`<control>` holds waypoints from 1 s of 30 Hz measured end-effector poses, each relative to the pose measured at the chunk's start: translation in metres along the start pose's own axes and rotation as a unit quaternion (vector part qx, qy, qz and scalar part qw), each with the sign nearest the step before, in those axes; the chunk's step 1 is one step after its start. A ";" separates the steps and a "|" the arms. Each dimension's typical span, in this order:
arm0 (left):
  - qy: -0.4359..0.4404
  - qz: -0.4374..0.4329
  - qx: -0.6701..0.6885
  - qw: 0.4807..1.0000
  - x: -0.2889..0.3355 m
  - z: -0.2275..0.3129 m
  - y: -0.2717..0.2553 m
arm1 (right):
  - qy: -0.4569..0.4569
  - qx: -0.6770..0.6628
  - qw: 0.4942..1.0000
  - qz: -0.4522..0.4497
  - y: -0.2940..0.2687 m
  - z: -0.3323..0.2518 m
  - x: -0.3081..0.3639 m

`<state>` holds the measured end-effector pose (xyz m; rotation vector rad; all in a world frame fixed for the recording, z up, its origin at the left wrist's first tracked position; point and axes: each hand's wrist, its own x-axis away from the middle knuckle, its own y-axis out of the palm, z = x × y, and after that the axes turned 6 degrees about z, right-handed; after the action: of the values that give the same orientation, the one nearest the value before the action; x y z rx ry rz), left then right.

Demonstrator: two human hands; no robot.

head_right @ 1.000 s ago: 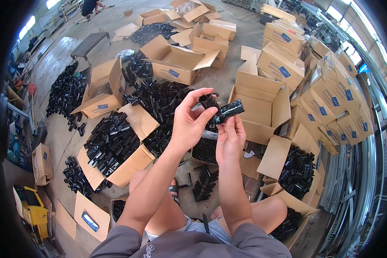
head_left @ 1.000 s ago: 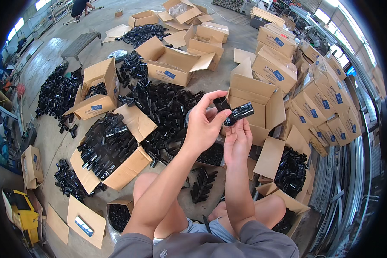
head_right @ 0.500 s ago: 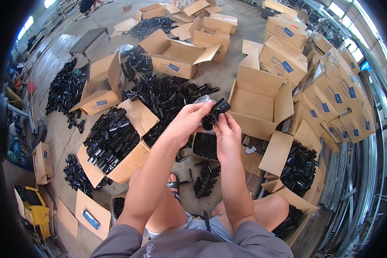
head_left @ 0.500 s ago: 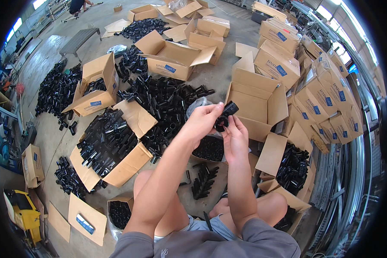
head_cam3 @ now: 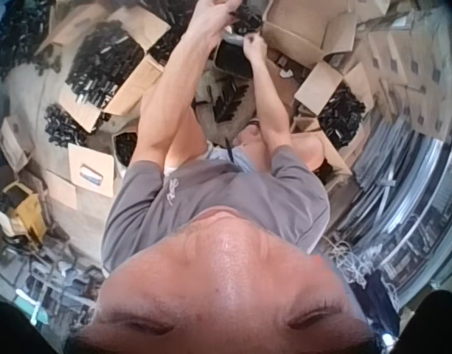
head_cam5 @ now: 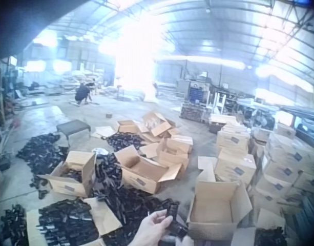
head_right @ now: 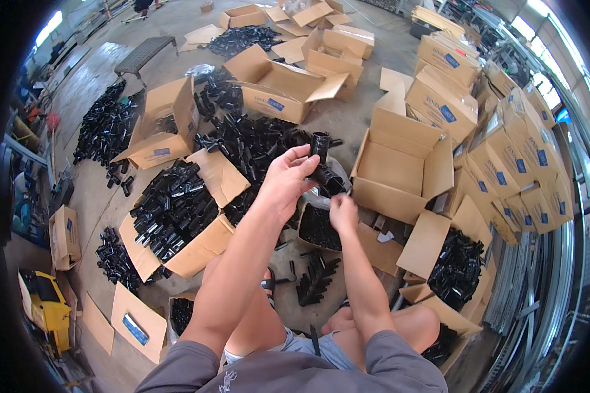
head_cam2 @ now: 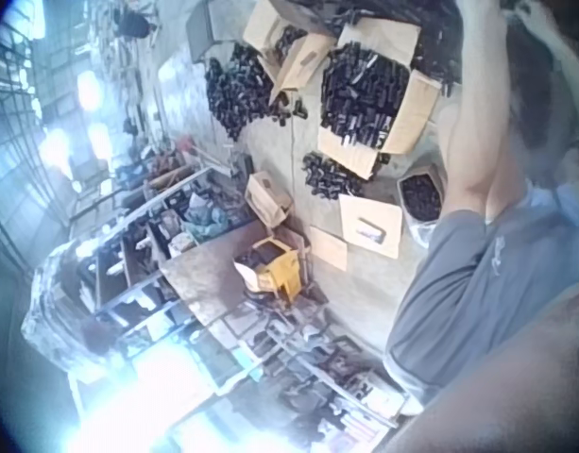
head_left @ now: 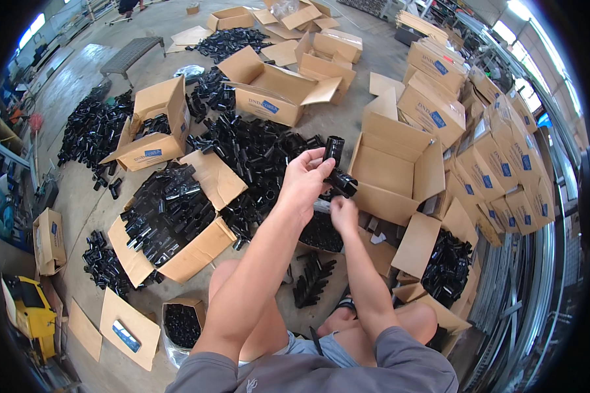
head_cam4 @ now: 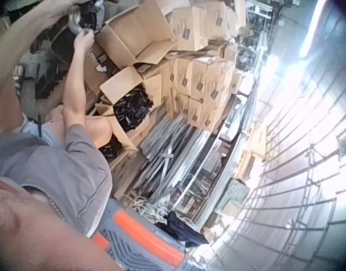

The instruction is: The person sorts through a collection of black plastic components on the floor, picking them up and moving them between different open cardboard boxes.

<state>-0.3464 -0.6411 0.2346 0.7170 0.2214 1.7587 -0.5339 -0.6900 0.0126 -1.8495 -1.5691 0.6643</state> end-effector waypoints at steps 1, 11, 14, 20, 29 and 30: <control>0.006 0.003 0.023 1.000 -0.001 -0.001 0.002 | -0.009 0.094 0.994 -0.062 0.015 0.032 0.008; 0.026 0.060 0.052 0.997 0.002 0.010 0.000 | 0.093 0.271 0.939 -0.192 0.064 0.074 0.056; 0.021 0.082 0.081 0.993 -0.001 0.009 0.002 | 0.081 0.303 0.926 -0.211 0.064 0.080 0.050; -0.003 0.085 0.087 0.993 0.000 0.011 0.006 | 0.094 0.312 0.918 -0.226 0.060 0.069 0.058; -0.012 0.084 0.106 0.991 0.004 0.007 0.015 | 0.018 0.245 0.939 -0.240 0.054 0.078 0.059; -0.010 0.081 0.105 0.991 0.005 0.007 0.016 | 0.017 0.243 0.941 -0.237 0.057 0.083 0.056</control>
<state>-0.3562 -0.6432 0.2498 0.9255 0.3464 1.9005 -0.5454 -0.6294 -0.0843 -1.0669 -1.5702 0.7058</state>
